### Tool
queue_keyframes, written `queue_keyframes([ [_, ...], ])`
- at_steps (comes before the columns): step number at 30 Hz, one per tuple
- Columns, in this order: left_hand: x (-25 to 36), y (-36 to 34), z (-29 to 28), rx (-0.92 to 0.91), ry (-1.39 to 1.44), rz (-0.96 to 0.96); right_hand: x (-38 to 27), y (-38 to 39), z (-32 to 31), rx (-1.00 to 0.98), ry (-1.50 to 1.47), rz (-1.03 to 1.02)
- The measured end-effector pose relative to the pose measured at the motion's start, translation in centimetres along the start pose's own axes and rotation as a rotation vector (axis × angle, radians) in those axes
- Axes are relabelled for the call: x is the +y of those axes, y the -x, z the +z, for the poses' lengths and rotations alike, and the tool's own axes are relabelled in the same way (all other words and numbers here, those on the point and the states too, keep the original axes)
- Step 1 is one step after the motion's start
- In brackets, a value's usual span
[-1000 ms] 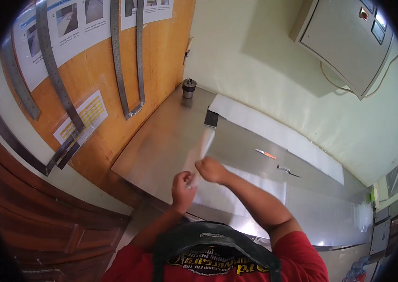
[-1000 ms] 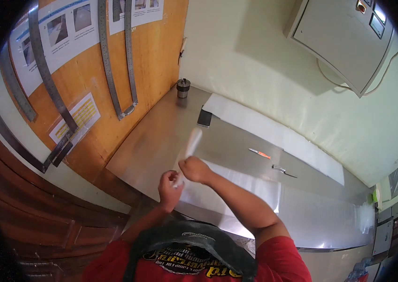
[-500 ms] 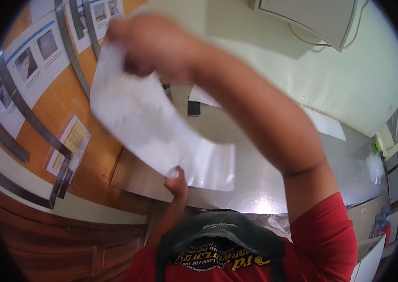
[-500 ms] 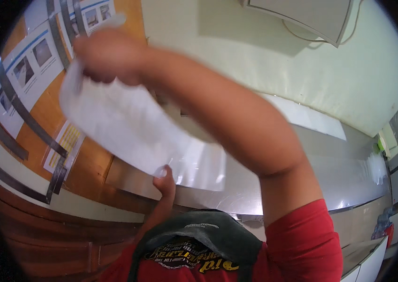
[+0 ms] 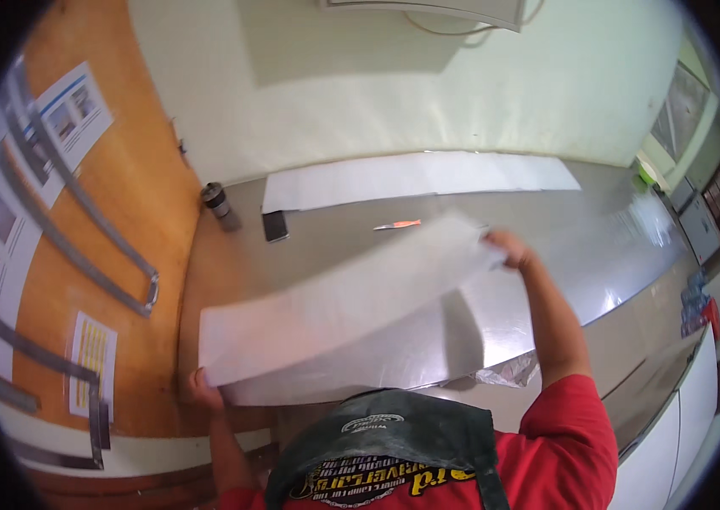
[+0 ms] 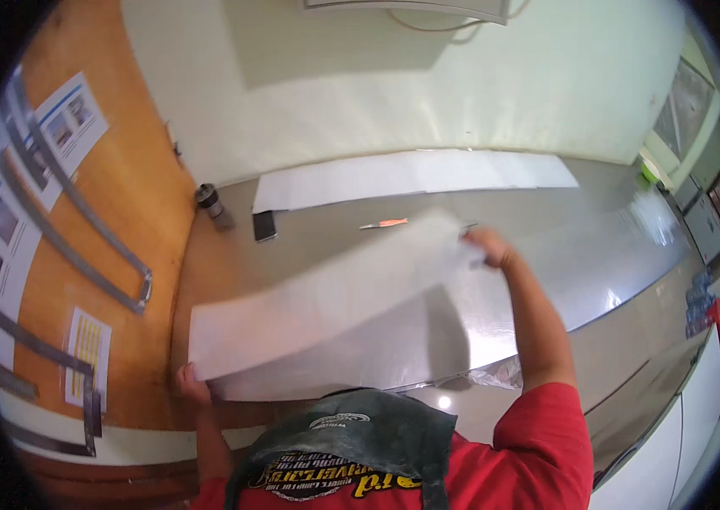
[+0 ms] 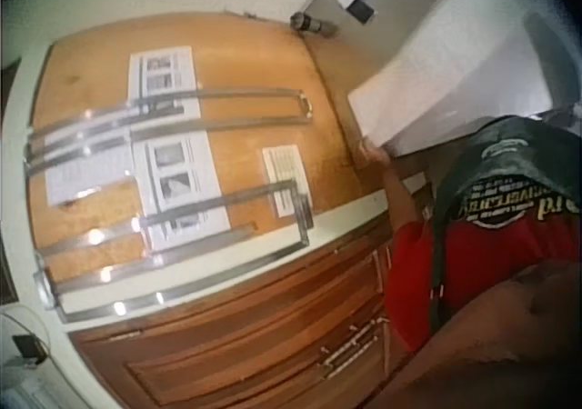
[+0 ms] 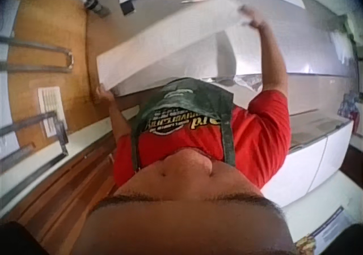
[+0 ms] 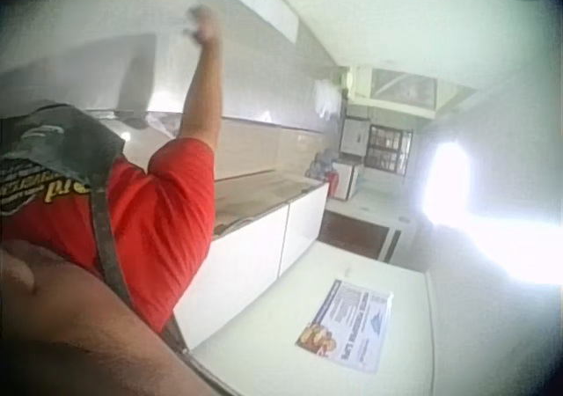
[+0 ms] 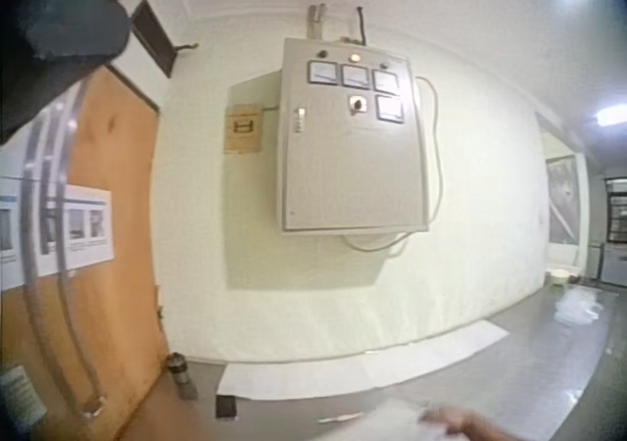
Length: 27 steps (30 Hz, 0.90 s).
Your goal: Manually applying and cutting a clear plastic protective film onto a long metal surface.
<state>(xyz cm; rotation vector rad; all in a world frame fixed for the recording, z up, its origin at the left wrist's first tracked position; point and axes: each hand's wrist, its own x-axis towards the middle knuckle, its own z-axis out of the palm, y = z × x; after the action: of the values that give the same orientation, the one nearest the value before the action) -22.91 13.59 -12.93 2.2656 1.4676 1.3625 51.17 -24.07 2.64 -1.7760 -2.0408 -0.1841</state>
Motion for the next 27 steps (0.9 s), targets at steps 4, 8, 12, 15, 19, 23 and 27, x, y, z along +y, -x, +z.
queue_keyframes([
  [4,7.0,-2.1,-0.4,-0.193,0.223,-0.447,-7.9,8.8,7.5,-0.325,-0.788,1.206],
  [8,1.3,-1.9,-0.8,-0.316,-0.069,-0.019,-8.3,9.1,7.7,-0.311,-0.681,1.121],
  [12,3.4,-2.5,-0.8,-0.407,-0.296,0.231,-6.5,9.8,8.5,-0.150,-0.704,1.135],
  [15,4.4,-2.5,-1.0,-0.420,-0.343,0.188,-5.6,8.8,7.8,-0.163,-0.731,1.262],
  [19,0.7,-1.7,-0.7,-0.375,-0.275,0.154,-5.4,8.0,7.9,-0.331,-0.617,1.213],
  [23,-0.7,-2.9,-1.2,-0.410,-0.355,0.265,-6.3,8.7,8.7,-0.446,-0.360,1.054],
  [27,-0.4,-3.2,-3.2,-0.502,-0.372,0.130,-9.0,6.5,9.5,-0.459,-0.186,1.161],
])
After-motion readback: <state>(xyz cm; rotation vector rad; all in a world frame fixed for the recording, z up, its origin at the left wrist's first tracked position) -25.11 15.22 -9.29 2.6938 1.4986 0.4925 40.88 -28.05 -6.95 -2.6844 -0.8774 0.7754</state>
